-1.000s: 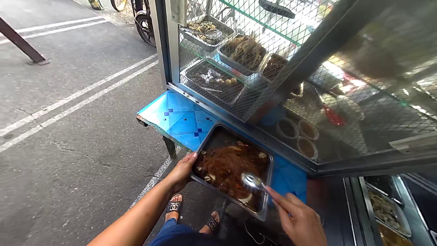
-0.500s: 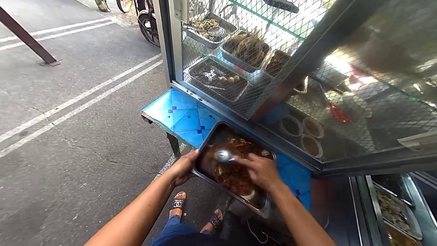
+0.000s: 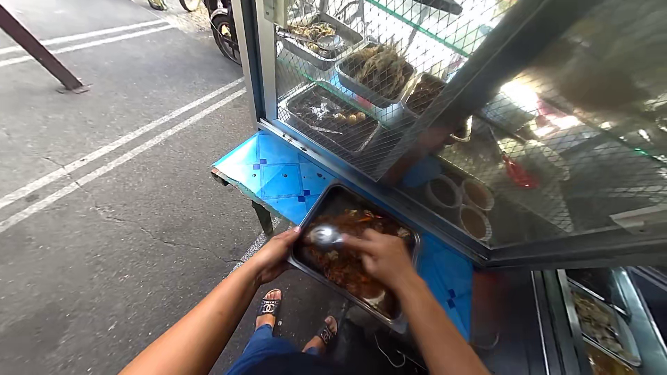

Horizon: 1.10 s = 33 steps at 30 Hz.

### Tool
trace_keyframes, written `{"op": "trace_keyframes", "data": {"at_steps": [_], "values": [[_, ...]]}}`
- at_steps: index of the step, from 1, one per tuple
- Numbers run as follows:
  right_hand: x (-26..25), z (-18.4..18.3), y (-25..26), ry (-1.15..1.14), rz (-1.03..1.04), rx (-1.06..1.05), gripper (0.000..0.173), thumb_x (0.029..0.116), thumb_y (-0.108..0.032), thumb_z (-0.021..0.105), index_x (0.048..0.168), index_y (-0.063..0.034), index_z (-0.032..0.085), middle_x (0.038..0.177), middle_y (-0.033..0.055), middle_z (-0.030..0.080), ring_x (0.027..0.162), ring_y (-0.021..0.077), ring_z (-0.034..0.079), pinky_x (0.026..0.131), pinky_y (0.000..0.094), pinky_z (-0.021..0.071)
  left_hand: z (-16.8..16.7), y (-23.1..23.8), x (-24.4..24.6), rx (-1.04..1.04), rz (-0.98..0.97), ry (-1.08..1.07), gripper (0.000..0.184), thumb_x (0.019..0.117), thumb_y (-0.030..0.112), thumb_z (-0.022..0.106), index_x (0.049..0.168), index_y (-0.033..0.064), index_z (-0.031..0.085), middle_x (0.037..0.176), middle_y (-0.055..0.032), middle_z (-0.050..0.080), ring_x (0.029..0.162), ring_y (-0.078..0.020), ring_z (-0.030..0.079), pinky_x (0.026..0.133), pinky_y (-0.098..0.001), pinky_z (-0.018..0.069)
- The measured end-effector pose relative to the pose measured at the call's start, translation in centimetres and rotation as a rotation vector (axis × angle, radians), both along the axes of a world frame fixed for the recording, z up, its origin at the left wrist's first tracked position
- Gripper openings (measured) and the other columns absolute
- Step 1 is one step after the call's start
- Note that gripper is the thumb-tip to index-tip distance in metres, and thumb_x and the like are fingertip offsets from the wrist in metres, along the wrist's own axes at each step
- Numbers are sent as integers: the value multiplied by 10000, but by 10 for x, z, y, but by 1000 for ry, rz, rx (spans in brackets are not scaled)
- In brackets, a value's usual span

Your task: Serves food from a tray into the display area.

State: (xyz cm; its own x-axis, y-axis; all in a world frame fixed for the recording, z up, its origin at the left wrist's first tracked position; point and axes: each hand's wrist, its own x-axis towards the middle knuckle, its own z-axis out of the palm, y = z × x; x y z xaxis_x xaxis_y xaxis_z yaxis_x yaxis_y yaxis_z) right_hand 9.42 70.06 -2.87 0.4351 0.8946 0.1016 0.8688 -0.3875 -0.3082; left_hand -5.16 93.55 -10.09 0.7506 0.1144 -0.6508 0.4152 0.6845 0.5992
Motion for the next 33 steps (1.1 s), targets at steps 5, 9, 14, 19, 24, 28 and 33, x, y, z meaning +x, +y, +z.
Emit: {"op": "trace_keyframes", "data": {"at_steps": [5,9,14,19,24,28,33], "values": [[4,-28,-19,60,36,-109,521,936,-117,564,1315,-450,694,905,76,722,780,257,706,690,518,585,-3,0,-1,14,17,-6,457,1110,419,375,1431,123,509,1181,-174,703,1027,-325,715,841,-516,607],[39,-21,-128,60,-235,54,396,984,-216,573,1265,-446,730,881,2,727,768,163,692,686,459,600,-3,-1,-2,19,13,-19,447,1108,418,382,1418,132,528,1195,-169,700,1037,-326,714,843,-523,608],[47,-2,-189,11,-327,168,294,1000,-338,581,1223,-394,765,790,-69,686,692,38,619,652,278,549,-1,-1,-1,26,9,-17,438,1110,410,381,1406,127,538,1171,-170,704,1023,-324,715,833,-519,608],[10,-5,-78,72,-105,166,347,993,-218,601,1250,-398,749,872,-12,725,766,124,682,698,389,605,3,-1,0,65,-21,-4,442,1110,420,369,1392,130,546,1148,-157,705,998,-313,715,818,-513,610],[-8,-20,-27,61,18,-138,539,922,-111,573,1329,-446,685,896,82,716,798,261,703,704,515,574,0,-1,-1,57,-3,2,441,1109,417,378,1409,139,542,1171,-161,707,1017,-317,716,833,-514,607],[31,-17,-121,40,-142,-7,435,961,-179,576,1258,-458,728,871,14,727,760,187,699,676,483,597,-3,-1,-2,59,7,-11,436,1107,418,388,1386,132,563,1155,-161,706,996,-313,717,819,-512,612],[47,13,-189,-43,-295,104,312,1006,-305,568,1230,-412,757,815,-47,702,714,87,650,664,352,573,-1,1,-1,45,3,-10,423,1108,403,391,1385,135,563,1151,-162,708,990,-313,721,810,-506,613]]}}
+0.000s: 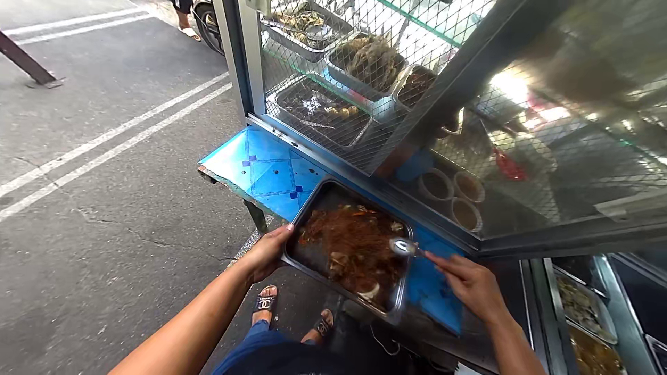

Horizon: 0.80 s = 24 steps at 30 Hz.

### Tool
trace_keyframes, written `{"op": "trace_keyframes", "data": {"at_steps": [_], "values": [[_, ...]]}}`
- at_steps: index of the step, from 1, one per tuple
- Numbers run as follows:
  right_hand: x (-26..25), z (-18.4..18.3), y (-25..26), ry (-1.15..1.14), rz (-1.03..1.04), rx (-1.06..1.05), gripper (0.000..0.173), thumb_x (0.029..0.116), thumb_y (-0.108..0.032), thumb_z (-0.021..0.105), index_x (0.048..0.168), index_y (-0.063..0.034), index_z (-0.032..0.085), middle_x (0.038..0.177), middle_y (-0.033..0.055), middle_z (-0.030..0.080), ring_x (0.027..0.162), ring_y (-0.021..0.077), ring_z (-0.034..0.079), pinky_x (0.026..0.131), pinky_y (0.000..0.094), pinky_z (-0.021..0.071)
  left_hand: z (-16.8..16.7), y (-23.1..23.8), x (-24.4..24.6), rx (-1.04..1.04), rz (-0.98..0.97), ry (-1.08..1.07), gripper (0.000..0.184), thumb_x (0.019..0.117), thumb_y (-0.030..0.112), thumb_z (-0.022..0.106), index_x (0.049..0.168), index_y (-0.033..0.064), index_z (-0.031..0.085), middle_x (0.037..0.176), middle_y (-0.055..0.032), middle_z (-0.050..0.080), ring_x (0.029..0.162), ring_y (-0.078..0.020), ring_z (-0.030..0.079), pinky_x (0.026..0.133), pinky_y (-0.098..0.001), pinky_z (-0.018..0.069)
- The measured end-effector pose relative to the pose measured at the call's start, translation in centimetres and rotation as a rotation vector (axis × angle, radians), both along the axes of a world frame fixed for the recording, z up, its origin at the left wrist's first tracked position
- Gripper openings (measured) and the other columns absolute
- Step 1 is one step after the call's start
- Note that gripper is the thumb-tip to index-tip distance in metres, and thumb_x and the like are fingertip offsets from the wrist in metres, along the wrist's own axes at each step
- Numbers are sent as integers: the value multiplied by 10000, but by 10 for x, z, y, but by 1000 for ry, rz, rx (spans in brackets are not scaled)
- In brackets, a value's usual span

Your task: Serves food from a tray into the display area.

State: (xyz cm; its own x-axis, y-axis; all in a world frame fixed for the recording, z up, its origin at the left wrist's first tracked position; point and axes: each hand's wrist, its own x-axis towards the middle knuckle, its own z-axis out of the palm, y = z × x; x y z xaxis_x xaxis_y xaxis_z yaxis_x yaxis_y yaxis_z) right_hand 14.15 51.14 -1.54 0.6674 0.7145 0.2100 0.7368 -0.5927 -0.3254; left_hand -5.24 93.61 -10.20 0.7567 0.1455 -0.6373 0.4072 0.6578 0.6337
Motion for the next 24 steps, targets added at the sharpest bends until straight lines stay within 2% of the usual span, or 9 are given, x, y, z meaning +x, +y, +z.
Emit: {"op": "trace_keyframes", "data": {"at_steps": [3,5,8,10,13,16,18,20,24], "values": [[-18,-2,47,90,87,100,286,1004,-268,616,1226,-365,768,876,-47,729,773,68,673,721,317,601,1,1,1,2,-10,7,420,1109,403,387,1381,138,568,1143,-159,709,983,-311,721,806,-506,614],[-37,-20,90,163,177,87,321,997,-231,619,1240,-392,756,884,-22,731,787,105,687,730,369,612,0,1,1,-2,-11,9,423,1108,403,387,1388,136,559,1149,-164,707,989,-317,720,815,-515,613],[-58,-45,128,147,320,-69,452,959,-147,571,1269,-437,726,824,22,691,736,180,672,673,440,576,1,0,2,3,-17,17,428,1108,409,383,1398,144,553,1159,-165,705,996,-321,718,820,-521,610],[-51,-47,119,125,355,-152,492,945,-120,559,1280,-445,717,832,45,698,747,217,687,681,470,579,1,0,3,19,-13,10,424,1109,403,385,1396,141,555,1151,-168,706,991,-323,719,814,-523,612],[-22,-22,73,128,298,-190,490,949,-110,559,1262,-447,728,881,39,728,796,221,703,714,500,593,-2,-2,0,60,-3,-8,420,1108,389,399,1408,142,560,1153,-174,710,983,-331,725,802,-527,619],[5,18,36,4,216,-178,428,960,-161,544,1233,-416,752,821,-21,709,724,156,685,661,450,596,-1,-2,0,93,-13,-15,426,1110,389,391,1431,154,545,1160,-172,707,984,-329,725,799,-527,621],[9,32,28,-20,207,-180,401,974,-198,539,1239,-412,749,812,-44,697,709,124,671,646,419,588,-2,-2,0,94,-25,-19,435,1112,392,381,1458,170,523,1174,-173,702,996,-330,721,809,-528,618],[-5,28,38,18,238,-198,403,980,-195,551,1242,-435,742,824,-39,704,726,124,671,660,407,583,-3,0,-1,94,-30,-21,437,1113,395,375,1463,176,519,1175,-174,705,999,-333,723,813,-531,618],[-46,-11,64,37,331,-227,522,934,-86,558,1292,-434,711,829,43,695,752,223,689,669,454,586,-8,1,0,103,-38,-35,443,1113,395,374,1488,190,491,1197,-175,700,1020,-340,719,824,-537,615]]}}
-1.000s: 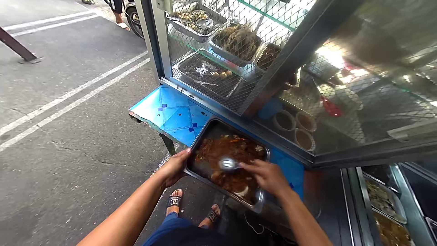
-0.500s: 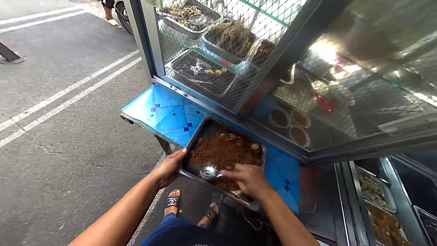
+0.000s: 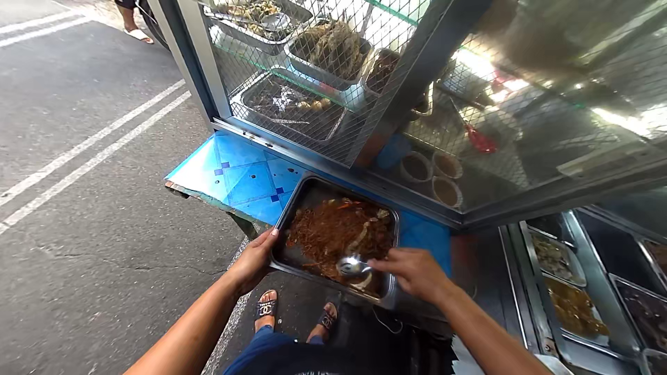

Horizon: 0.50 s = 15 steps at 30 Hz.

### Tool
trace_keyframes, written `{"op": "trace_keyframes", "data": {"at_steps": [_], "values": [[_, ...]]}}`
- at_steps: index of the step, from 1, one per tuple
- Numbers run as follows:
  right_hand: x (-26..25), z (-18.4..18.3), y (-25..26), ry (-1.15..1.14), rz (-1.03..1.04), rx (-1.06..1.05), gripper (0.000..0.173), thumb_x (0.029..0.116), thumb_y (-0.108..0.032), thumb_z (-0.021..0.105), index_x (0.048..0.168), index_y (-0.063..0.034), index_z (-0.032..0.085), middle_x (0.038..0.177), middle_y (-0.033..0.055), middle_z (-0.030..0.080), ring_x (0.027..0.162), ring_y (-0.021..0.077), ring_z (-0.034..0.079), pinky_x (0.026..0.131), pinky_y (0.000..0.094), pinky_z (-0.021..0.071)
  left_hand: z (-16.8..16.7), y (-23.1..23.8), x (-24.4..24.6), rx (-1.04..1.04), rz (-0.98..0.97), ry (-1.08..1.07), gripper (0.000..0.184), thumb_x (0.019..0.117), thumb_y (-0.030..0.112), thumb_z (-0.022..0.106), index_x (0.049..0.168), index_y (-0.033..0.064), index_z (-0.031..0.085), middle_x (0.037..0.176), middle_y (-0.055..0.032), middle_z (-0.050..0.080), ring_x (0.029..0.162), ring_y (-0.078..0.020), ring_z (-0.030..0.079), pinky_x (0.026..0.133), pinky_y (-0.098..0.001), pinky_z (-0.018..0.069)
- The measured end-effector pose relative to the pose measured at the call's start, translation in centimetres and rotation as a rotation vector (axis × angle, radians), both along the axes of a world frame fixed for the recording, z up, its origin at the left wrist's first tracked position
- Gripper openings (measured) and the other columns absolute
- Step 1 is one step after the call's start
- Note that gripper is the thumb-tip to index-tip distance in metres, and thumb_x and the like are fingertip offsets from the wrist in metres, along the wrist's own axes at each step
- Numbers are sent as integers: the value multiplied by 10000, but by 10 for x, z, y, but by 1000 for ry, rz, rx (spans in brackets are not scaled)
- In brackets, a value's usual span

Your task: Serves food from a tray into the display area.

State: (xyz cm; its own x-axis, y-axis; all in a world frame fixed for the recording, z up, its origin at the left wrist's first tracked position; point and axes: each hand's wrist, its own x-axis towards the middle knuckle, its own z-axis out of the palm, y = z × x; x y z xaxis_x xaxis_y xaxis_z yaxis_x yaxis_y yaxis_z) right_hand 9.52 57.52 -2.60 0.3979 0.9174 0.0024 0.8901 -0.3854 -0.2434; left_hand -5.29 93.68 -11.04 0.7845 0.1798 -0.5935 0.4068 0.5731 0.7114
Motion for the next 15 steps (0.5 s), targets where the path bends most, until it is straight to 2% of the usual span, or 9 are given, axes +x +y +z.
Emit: {"op": "trace_keyframes", "data": {"at_steps": [2,5,7,10,11,13,15], "values": [[-5,-4,-3,-50,-51,27,527,926,-97,552,1295,-440,707,821,44,690,732,223,687,641,451,584,-2,-2,-1,19,10,-11,446,1114,390,372,1503,198,475,1206,-173,699,1025,-341,720,824,-539,617],[-3,19,-14,-116,-262,107,430,988,-175,527,1295,-406,720,801,30,681,654,192,661,568,439,568,-5,-13,-8,88,52,-36,457,1118,359,380,1537,183,435,1222,-166,694,1026,-320,723,813,-521,629],[0,31,-17,-188,-431,77,419,1010,-186,520,1340,-374,697,808,57,668,630,221,650,544,455,555,-14,-25,-18,162,63,-66,488,1121,335,370,1581,172,361,1311,-142,658,1095,-274,704,863,-490,623],[5,33,8,-177,-736,-137,486,1023,-114,531,1445,-339,616,929,179,701,743,346,701,648,539,574,-26,-43,-34,251,50,-110,547,1108,306,372,1618,144,256,1455,-125,559,1204,-221,653,941,-447,597],[9,31,23,-126,-838,-241,521,1032,-118,509,1490,-362,560,1032,197,706,822,363,712,715,550,578,-28,-47,-38,258,44,-118,568,1103,288,378,1627,137,220,1485,-124,534,1224,-209,642,962,-433,589],[17,23,55,-2,-1002,-404,582,1045,-118,480,1564,-377,444,1228,213,666,941,389,708,806,558,574,-27,-47,-41,250,29,-119,589,1103,250,390,1638,132,174,1513,-129,507,1239,-203,636,983,-420,582],[20,9,80,89,-1135,-447,595,1031,-105,488,1576,-337,428,1297,203,643,1018,397,700,846,564,571,-26,-41,-40,262,-37,-125,616,1094,231,398,1641,126,135,1539,-128,478,1263,-180,618,1018,-388,559]]}}
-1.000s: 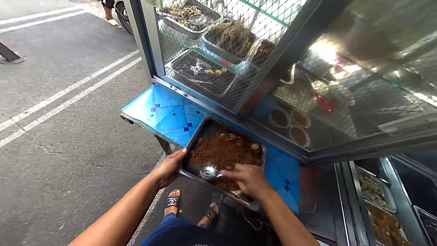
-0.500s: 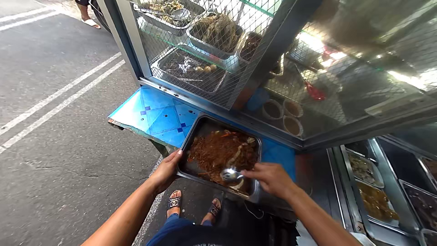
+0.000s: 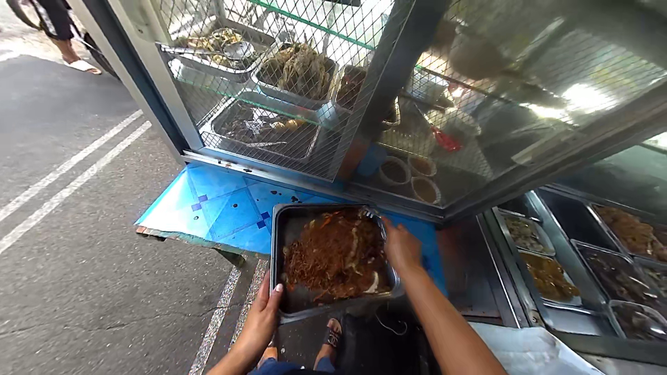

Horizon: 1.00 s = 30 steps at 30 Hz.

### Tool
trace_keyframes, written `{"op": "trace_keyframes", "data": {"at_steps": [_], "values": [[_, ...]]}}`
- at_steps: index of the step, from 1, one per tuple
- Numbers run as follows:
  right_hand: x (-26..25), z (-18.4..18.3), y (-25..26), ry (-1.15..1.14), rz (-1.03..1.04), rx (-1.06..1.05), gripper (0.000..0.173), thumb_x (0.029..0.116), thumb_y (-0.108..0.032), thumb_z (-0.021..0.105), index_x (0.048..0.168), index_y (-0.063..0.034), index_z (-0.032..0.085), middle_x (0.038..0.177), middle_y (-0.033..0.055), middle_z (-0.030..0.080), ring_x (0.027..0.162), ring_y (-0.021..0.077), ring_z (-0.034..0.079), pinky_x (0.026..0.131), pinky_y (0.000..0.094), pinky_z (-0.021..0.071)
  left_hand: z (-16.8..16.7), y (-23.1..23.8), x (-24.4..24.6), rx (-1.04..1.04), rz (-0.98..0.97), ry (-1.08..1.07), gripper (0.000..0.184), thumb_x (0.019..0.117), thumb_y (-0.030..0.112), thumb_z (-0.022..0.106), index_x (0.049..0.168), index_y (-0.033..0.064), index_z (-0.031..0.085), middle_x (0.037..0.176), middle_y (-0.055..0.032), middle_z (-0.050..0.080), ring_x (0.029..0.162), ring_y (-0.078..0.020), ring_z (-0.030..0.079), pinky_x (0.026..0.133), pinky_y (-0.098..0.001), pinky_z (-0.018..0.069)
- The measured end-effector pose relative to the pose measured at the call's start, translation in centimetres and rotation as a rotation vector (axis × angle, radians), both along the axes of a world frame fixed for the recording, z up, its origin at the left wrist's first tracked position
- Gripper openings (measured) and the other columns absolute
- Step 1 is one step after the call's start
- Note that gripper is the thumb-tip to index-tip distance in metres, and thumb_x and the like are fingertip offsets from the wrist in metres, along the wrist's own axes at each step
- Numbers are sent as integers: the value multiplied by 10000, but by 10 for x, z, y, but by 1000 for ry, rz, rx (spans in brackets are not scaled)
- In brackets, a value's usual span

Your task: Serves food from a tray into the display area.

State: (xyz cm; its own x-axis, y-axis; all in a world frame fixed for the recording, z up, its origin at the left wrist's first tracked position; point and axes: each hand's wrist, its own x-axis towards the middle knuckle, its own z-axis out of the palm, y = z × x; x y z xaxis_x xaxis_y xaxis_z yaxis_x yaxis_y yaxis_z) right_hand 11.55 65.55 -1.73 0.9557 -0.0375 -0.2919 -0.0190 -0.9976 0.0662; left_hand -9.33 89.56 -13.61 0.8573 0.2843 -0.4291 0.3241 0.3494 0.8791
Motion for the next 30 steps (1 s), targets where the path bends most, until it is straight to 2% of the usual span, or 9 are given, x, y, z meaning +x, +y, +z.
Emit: {"op": "trace_keyframes", "data": {"at_steps": [2,6,11,14,18,23,26,28,30], "values": [[-7,-12,18,37,-114,75,530,1029,-114,476,1537,-263,489,1266,193,680,1098,389,693,890,585,558,-2,8,1,58,-94,-10,643,1086,240,405,1640,112,105,1554,-129,459,1285,-156,599,1049,-365,535],[-36,-4,53,155,-154,147,489,1053,-166,428,1521,-277,515,1273,138,704,1177,334,676,964,575,533,1,17,5,90,-208,25,678,1079,228,415,1639,123,48,1584,-136,409,1326,-153,563,1083,-369,507],[-89,28,78,194,32,-8,644,1013,-99,470,1604,-337,376,1284,200,666,1032,379,709,862,547,568,3,24,5,36,-260,26,718,1078,202,424,1637,121,-18,1608,-147,366,1346,-161,547,1090,-371,504],[-102,51,71,163,67,-28,631,1005,-93,483,1568,-376,435,1250,193,677,989,366,715,829,531,571,9,27,5,20,-304,34,738,1077,191,431,1635,126,-48,1624,-149,337,1352,-170,543,1083,-381,512],[-71,60,70,77,-2,16,553,1031,-132,459,1536,-356,490,1244,167,688,1035,352,709,855,537,563,10,31,7,40,-339,29,738,1076,168,427,1629,115,-60,1594,-151,384,1320,-152,569,1077,-355,514],[-24,10,95,171,8,189,438,998,-123,535,1428,-187,593,1252,187,697,1153,400,670,922,628,527,10,29,8,12,-320,45,727,1092,186,413,1629,137,-74,1585,-150,394,1311,-172,577,1067,-386,525],[-48,10,108,268,140,190,553,987,-90,538,1522,-220,503,1291,223,661,1146,426,661,914,623,536,14,30,10,-40,-290,71,711,1097,182,401,1627,175,-73,1534,-161,456,1258,-226,622,1003,-458,570],[-76,19,105,279,252,146,620,1007,-74,494,1591,-263,405,1313,257,625,1080,431,678,878,586,554,18,29,9,-66,-266,95,683,1101,178,395,1631,197,-36,1474,-165,520,1200,-260,660,947,-492,598],[-98,30,89,248,327,117,645,1013,-55,469,1606,-292,378,1326,277,603,994,423,698,825,555,573,24,27,11,-92,-250,109,652,1110,186,380,1633,223,-9,1423,-175,564,1149,-300,687,879,-526,622]]}}
